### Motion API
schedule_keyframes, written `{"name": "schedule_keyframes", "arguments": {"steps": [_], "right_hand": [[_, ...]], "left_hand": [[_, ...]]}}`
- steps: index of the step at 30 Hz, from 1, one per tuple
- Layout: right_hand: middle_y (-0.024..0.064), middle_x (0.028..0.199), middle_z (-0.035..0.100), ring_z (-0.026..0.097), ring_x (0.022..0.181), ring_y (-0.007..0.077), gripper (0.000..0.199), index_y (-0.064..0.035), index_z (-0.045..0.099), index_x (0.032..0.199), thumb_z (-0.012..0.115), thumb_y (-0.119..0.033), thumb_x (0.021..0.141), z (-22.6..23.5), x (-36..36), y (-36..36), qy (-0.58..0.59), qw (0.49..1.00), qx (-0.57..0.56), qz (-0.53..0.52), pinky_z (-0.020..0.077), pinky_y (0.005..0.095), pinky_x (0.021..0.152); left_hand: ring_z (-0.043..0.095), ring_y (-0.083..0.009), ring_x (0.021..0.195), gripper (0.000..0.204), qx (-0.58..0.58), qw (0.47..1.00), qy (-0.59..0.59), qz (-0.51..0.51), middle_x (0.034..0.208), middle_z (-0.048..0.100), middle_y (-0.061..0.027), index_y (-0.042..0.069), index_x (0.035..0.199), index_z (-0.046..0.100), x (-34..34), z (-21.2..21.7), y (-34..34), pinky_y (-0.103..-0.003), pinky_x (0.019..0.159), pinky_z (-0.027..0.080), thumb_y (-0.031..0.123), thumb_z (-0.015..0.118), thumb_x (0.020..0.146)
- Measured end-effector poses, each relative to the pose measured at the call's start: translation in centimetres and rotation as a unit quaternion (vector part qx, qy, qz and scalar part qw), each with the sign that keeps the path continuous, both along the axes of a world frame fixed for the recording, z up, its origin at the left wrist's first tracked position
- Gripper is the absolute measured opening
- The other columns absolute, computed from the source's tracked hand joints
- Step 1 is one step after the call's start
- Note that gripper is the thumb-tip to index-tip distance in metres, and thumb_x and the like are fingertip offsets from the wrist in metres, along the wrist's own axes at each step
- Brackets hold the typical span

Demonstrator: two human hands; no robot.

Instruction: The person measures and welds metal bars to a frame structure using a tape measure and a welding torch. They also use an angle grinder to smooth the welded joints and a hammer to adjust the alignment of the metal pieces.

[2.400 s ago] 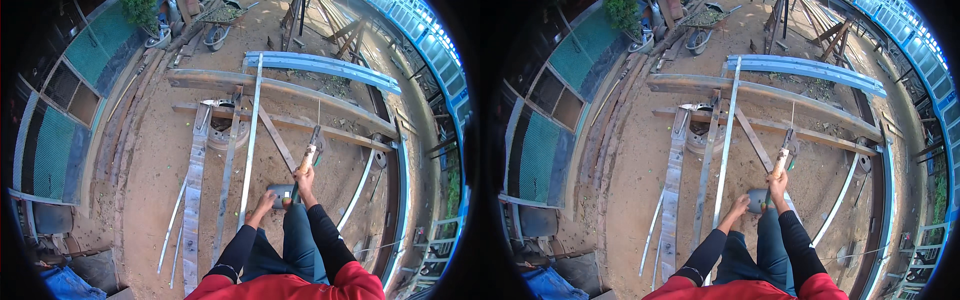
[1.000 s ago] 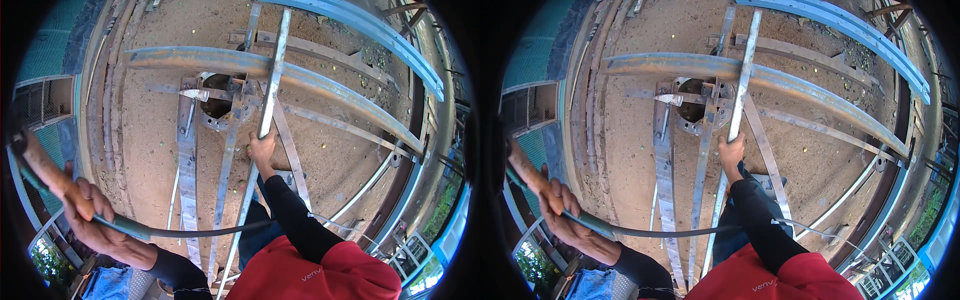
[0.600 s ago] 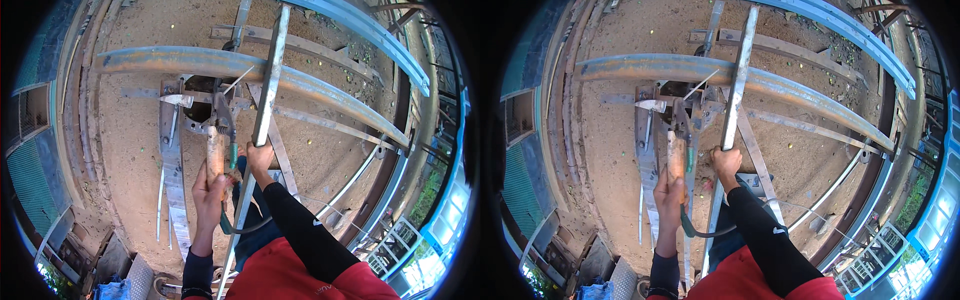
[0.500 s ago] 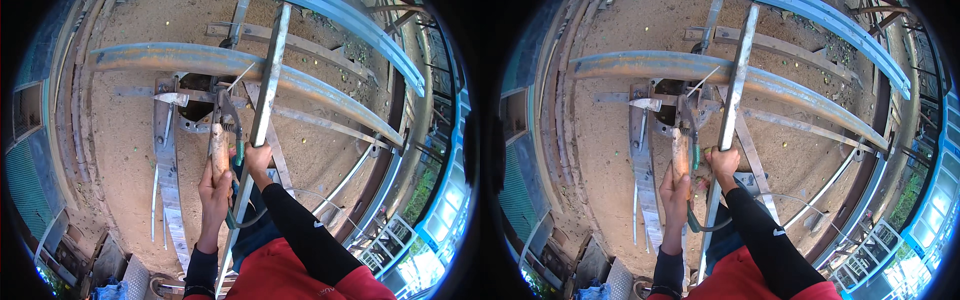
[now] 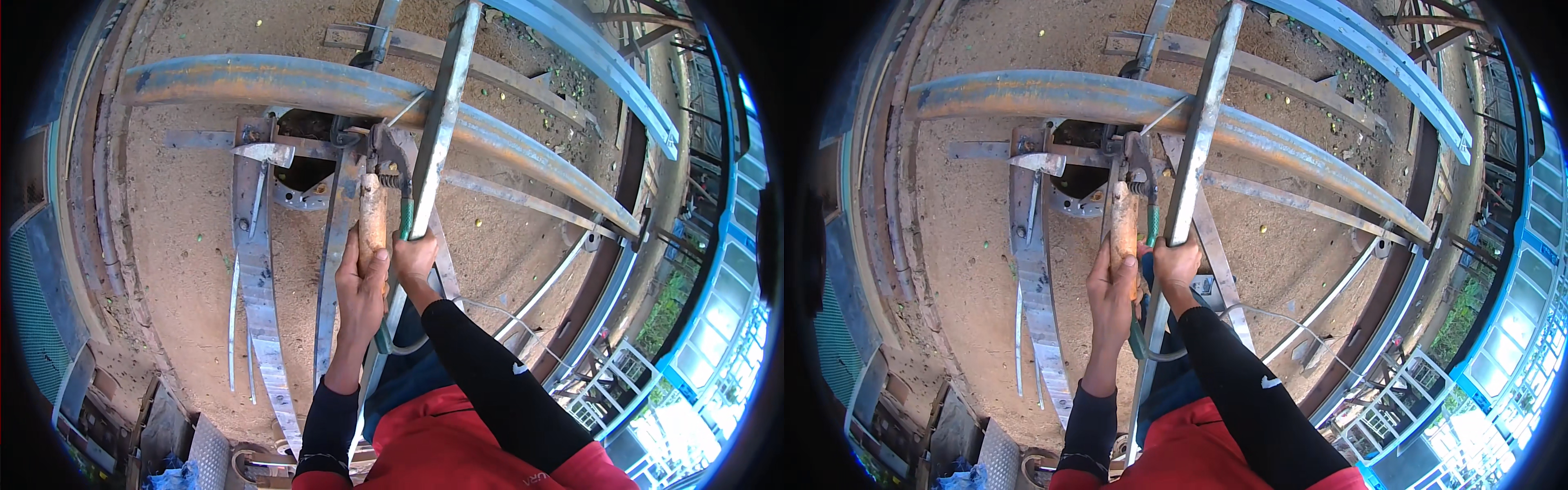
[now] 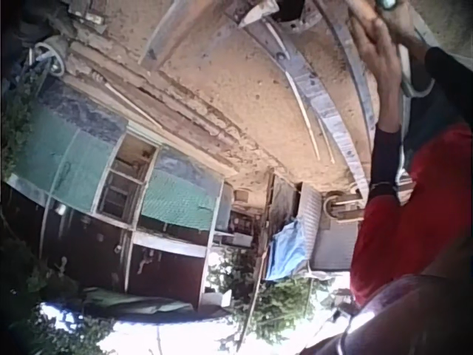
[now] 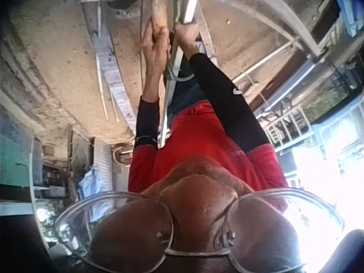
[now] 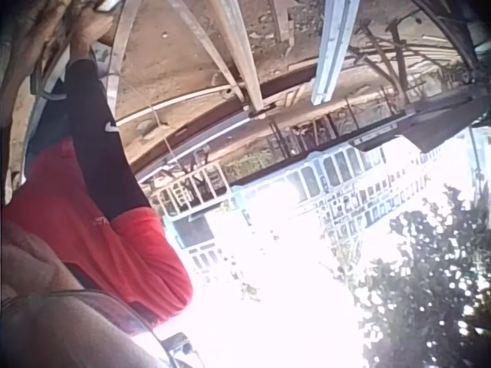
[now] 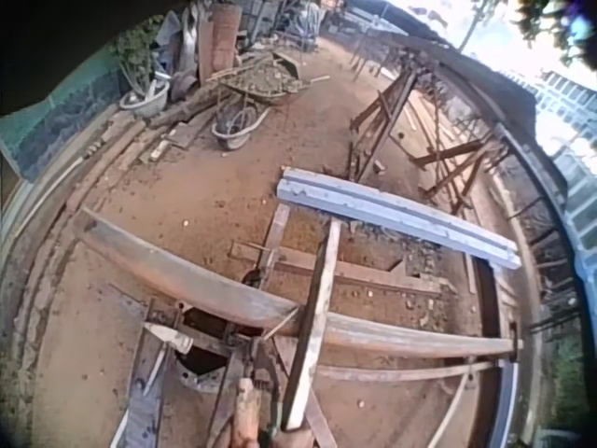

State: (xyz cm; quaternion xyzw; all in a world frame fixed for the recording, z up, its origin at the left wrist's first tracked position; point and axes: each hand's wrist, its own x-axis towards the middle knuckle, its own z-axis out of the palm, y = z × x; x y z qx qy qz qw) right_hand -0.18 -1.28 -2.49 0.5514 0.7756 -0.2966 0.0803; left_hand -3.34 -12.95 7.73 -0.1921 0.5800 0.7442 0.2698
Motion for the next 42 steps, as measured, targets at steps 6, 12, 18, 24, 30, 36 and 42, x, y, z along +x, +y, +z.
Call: {"name": "schedule_keyframes", "arguments": {"steps": [6, 12, 18, 24, 30, 36, 42], "right_hand": [[0.0238, 0.094, 0.070, 0.067, 0.096, 0.0415, 0.044, 0.0001, 0.068, 0.101, 0.074, -0.026, 0.066, 0.8, 0.2, 0.1, 0.020, 0.999, -0.038, -0.004, 0.0498, 0.0470, 0.090], [0.0236, 0.087, 0.070, 0.068, 0.090, 0.0400, 0.043, 0.0024, 0.066, 0.099, 0.074, -0.024, 0.066, -0.5, 0.4, 0.1, 0.028, 0.999, -0.020, -0.015, 0.0502, 0.0468, 0.087], [0.0236, 0.096, 0.070, 0.068, 0.094, 0.0398, 0.048, 0.0033, 0.063, 0.109, 0.072, -0.024, 0.070, -2.9, 2.1, 1.0, 0.095, 0.987, -0.110, -0.062, 0.0506, 0.0449, 0.088], [0.0238, 0.097, 0.070, 0.067, 0.095, 0.0403, 0.048, 0.0031, 0.063, 0.112, 0.070, -0.021, 0.071, -1.2, 1.2, 0.3, 0.109, 0.991, -0.077, -0.014, 0.0503, 0.0447, 0.089], [0.0243, 0.094, 0.070, 0.068, 0.093, 0.0403, 0.049, 0.0033, 0.062, 0.114, 0.069, -0.020, 0.071, -0.4, 0.3, 0.1, 0.049, 0.999, -0.008, 0.003, 0.0501, 0.0458, 0.088], [0.0245, 0.097, 0.070, 0.066, 0.096, 0.0419, 0.046, 0.0006, 0.065, 0.111, 0.071, -0.023, 0.072, -0.8, 0.5, 0.1, 0.059, 0.998, -0.023, -0.006, 0.0488, 0.0472, 0.090], [0.0256, 0.092, 0.069, 0.065, 0.094, 0.0448, 0.049, 0.0024, 0.063, 0.112, 0.070, -0.026, 0.073, -1.5, 1.1, 0.2, 0.022, 1.000, 0.005, 0.018, 0.0478, 0.0498, 0.091]], "left_hand": [[0.055, -0.0218, 0.117, 0.056, -0.007, 0.998, -0.053, -0.038, 0.129, 0.055, -0.0185, -0.007, 0.142, 0.039, -1.0, 0.9, 0.1, -0.032, 0.099, 0.043, 0.019, 0.059, 0.096], [0.064, -0.0190, 0.102, 0.056, -0.155, 0.975, 0.130, -0.096, 0.113, 0.066, -0.0150, -0.005, 0.144, 0.037, -0.2, -0.5, 0.4, -0.032, 0.089, 0.050, 0.017, 0.057, 0.096], [0.067, -0.0331, 0.105, 0.064, -0.230, 0.951, 0.104, -0.181, 0.111, 0.065, -0.0284, -0.006, 0.144, 0.035, -1.0, 2.0, 0.8, -0.038, 0.089, 0.051, 0.026, 0.061, 0.094], [0.069, -0.0287, 0.089, 0.062, -0.210, 0.954, 0.172, -0.130, 0.111, 0.067, -0.0216, -0.004, 0.144, 0.037, -0.3, -0.4, 0.3, -0.036, 0.078, 0.054, 0.024, 0.061, 0.095], [0.051, -0.0037, 0.065, 0.053, -0.040, 0.998, 0.006, -0.055, 0.097, 0.064, -0.0044, 0.000, 0.141, 0.044, -0.8, -0.1, 0.0, -0.019, 0.056, 0.043, 0.021, 0.061, 0.095], [0.054, -0.0060, 0.061, 0.056, 0.017, 0.996, -0.074, -0.038, 0.084, 0.060, -0.0039, -0.002, 0.142, 0.041, -1.5, 1.2, -0.4, -0.021, 0.051, 0.045, 0.019, 0.061, 0.095], [0.055, -0.0281, 0.119, 0.060, -0.044, 0.996, 0.076, 0.026, 0.130, 0.055, -0.0248, -0.011, 0.141, 0.037, 2.1, -0.6, 0.6, -0.038, 0.100, 0.043, 0.018, 0.060, 0.094]]}}
